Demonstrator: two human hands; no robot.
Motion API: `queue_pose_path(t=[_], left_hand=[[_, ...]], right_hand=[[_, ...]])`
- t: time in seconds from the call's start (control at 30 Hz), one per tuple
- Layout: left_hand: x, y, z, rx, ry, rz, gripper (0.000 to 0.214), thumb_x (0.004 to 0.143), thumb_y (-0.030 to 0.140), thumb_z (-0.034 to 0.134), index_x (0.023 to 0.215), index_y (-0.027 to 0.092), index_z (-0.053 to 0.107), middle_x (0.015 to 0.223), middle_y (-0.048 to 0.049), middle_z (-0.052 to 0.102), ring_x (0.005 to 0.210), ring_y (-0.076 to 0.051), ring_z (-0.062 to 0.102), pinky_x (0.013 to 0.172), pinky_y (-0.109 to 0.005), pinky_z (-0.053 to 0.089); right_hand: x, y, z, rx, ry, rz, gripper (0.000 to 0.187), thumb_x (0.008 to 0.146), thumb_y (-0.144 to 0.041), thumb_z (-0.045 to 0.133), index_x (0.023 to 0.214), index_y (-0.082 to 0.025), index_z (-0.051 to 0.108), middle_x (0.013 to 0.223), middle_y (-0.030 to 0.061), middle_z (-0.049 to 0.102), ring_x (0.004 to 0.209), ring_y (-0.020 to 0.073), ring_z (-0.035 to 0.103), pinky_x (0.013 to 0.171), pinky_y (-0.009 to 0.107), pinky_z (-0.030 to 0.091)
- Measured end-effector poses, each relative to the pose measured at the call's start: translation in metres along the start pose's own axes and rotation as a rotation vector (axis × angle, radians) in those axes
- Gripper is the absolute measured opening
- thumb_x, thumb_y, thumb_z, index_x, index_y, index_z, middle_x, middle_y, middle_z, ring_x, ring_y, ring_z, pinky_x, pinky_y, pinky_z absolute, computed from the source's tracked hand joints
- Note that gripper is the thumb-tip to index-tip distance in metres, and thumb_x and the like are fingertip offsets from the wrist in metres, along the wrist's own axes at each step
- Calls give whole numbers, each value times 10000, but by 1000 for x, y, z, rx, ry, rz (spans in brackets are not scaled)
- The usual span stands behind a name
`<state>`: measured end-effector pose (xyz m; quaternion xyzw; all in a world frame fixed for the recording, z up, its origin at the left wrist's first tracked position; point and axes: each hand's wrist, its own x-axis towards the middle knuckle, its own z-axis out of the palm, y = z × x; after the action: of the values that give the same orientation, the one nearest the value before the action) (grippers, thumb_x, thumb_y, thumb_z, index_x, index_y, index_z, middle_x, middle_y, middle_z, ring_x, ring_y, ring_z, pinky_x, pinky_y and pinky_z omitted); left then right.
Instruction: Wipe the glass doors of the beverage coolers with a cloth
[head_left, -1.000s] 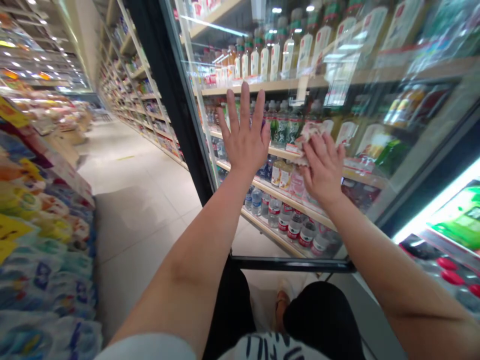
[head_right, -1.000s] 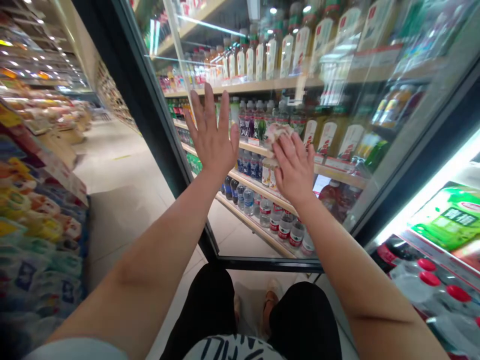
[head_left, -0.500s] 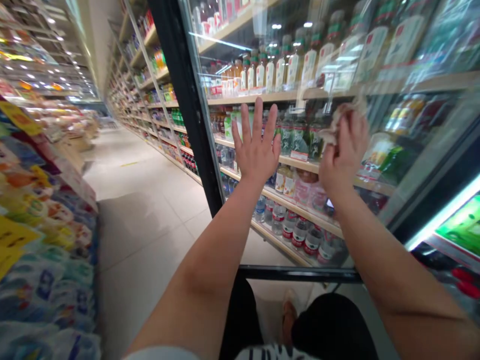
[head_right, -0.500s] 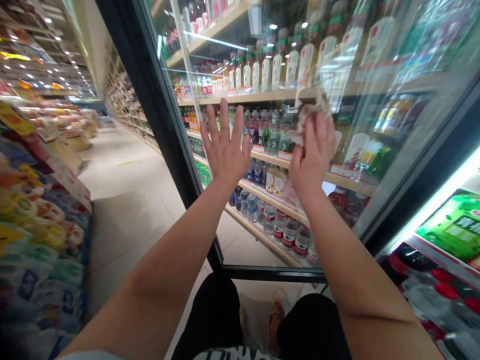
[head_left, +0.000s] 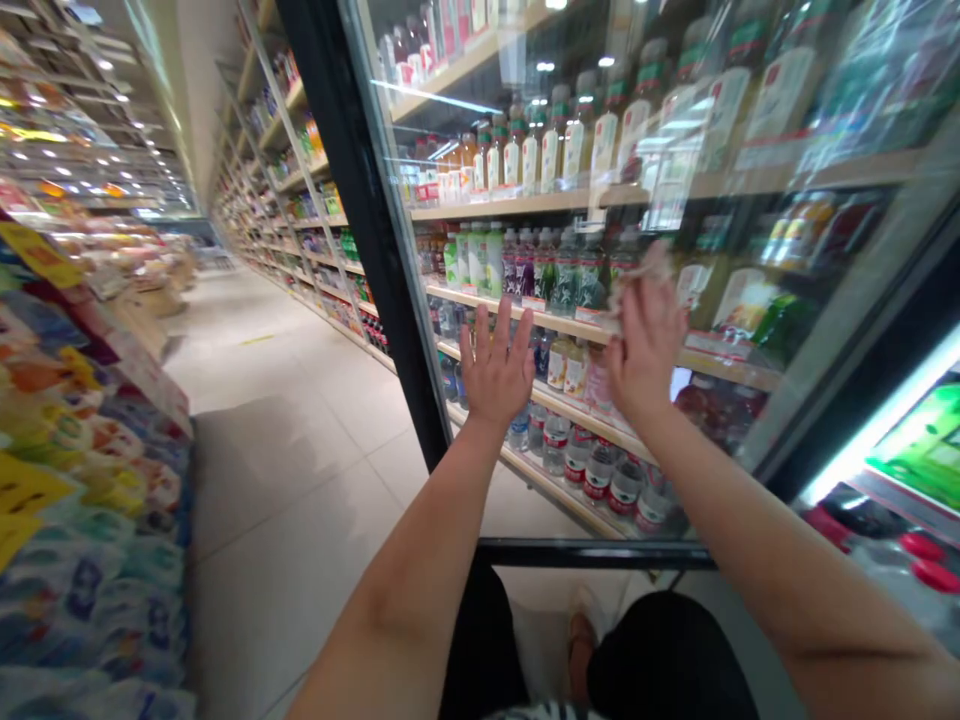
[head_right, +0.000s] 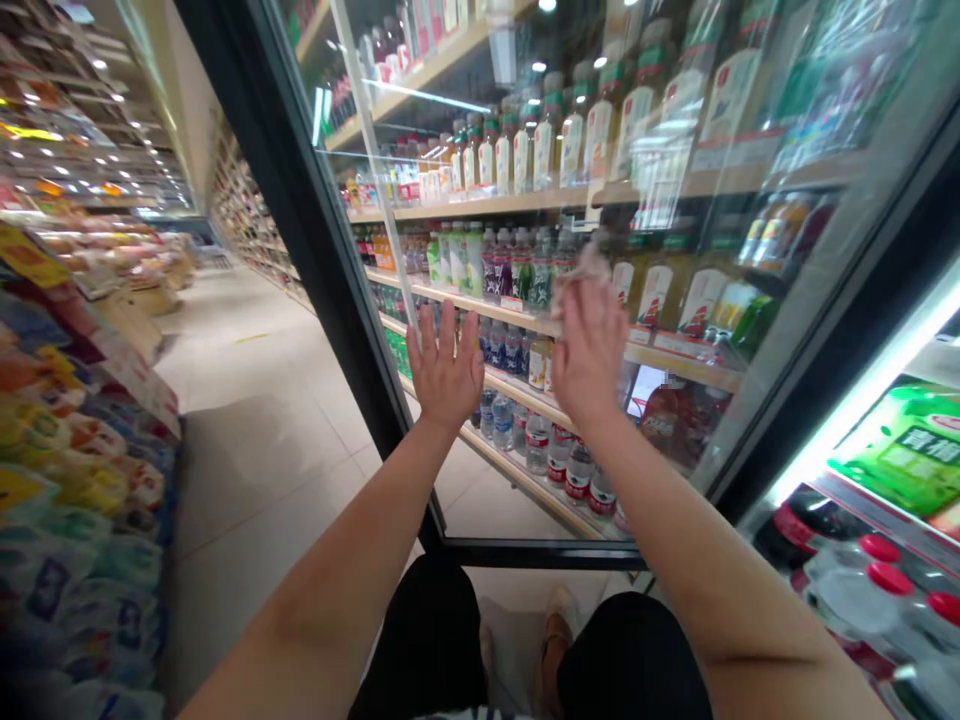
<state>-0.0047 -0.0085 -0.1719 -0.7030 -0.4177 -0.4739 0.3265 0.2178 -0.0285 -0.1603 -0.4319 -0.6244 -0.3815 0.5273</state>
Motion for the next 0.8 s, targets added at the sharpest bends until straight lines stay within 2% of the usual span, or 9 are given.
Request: queue_pose_path(t=[0.03, 0.1, 0.17, 0.27, 0.33, 0.5, 0.6, 0.7, 0.8], left_hand=[[-1, 0, 2, 8, 13, 7, 571, 998, 259, 554, 1561, 252, 461, 1653, -70, 273, 1573, -287, 32, 1298, -579, 81], [0, -1, 4, 16, 41, 29, 566, 1005, 259, 542, 1564, 243, 456, 1656, -71, 262, 1573, -273, 11, 1302, -566, 69], [1, -1, 5, 19, 62, 44, 566, 1011, 257, 527, 1571, 227, 448, 1659, -81, 253, 1573, -271, 5, 1303, -559, 57], [0, -1, 6, 12, 68, 39, 584, 1007, 254, 522, 1583, 221, 428, 1661, -93, 246, 1575, -280, 17, 1300, -562, 46], [0, 0, 7, 4, 73, 30, 579, 1010, 255, 511, 1582, 225, 430, 1659, -95, 253, 1576, -283, 27, 1298, -565, 43], [-1, -5, 8, -27, 73, 46, 534, 1032, 313, 449, 1550, 186, 480, 1653, -120, 278, 1577, -300, 14, 1288, -593, 56], [-6, -8, 8, -66, 28, 191, 494, 1026, 370, 446, 1466, 189, 579, 1600, -133, 397, 1574, -331, 56, 1264, -651, 16], [-19, -3, 5, -109, -58, 417, 429, 1027, 367, 434, 1361, 223, 662, 1481, -89, 566, 1551, -288, 235, 1300, -555, 79], [-38, 9, -1, -105, -66, 427, 411, 1019, 314, 436, 1313, 169, 683, 1411, -110, 626, 1520, -293, 318, 1302, -514, 157]], right_hand=[[-5, -11, 2, 18, -138, -116, 622, 995, -221, 396, 1612, -235, 316, 1625, 75, 371, 1570, 276, 208, 1270, 566, 208], [-12, -25, 4, 4, -275, -251, 578, 1000, -200, 407, 1572, -283, 396, 1585, 30, 444, 1552, 220, 271, 1294, 502, 177], [-12, -23, 3, -39, -239, -201, 551, 998, -201, 404, 1543, -272, 447, 1576, 35, 456, 1547, 222, 285, 1294, 498, 174], [-8, -6, -1, -73, 6, 67, 589, 986, -213, 374, 1575, -216, 394, 1610, 92, 394, 1558, 271, 253, 1263, 556, 228], [-11, -2, -1, -50, 87, 138, 620, 985, -203, 358, 1604, -201, 331, 1627, 113, 357, 1573, 279, 207, 1252, 566, 249], [-37, -36, 13, 119, -204, -75, 595, 1002, -148, 375, 1585, -267, 371, 1577, 78, 452, 1575, 225, 212, 1285, 527, 184], [-44, -56, 22, 185, -217, -23, 664, 991, -114, 314, 1638, -234, 225, 1622, 117, 366, 1586, 225, 167, 1274, 547, 215], [-43, -63, 21, 222, -202, -66, 762, 979, -136, 294, 1649, -142, -67, 1656, 173, 259, 1586, 198, 160, 1253, 495, 310], [-45, -50, 6, 255, -228, -156, 807, 998, -242, 381, 1645, -131, -88, 1653, 170, 273, 1571, 188, 221, 1242, 438, 353]])
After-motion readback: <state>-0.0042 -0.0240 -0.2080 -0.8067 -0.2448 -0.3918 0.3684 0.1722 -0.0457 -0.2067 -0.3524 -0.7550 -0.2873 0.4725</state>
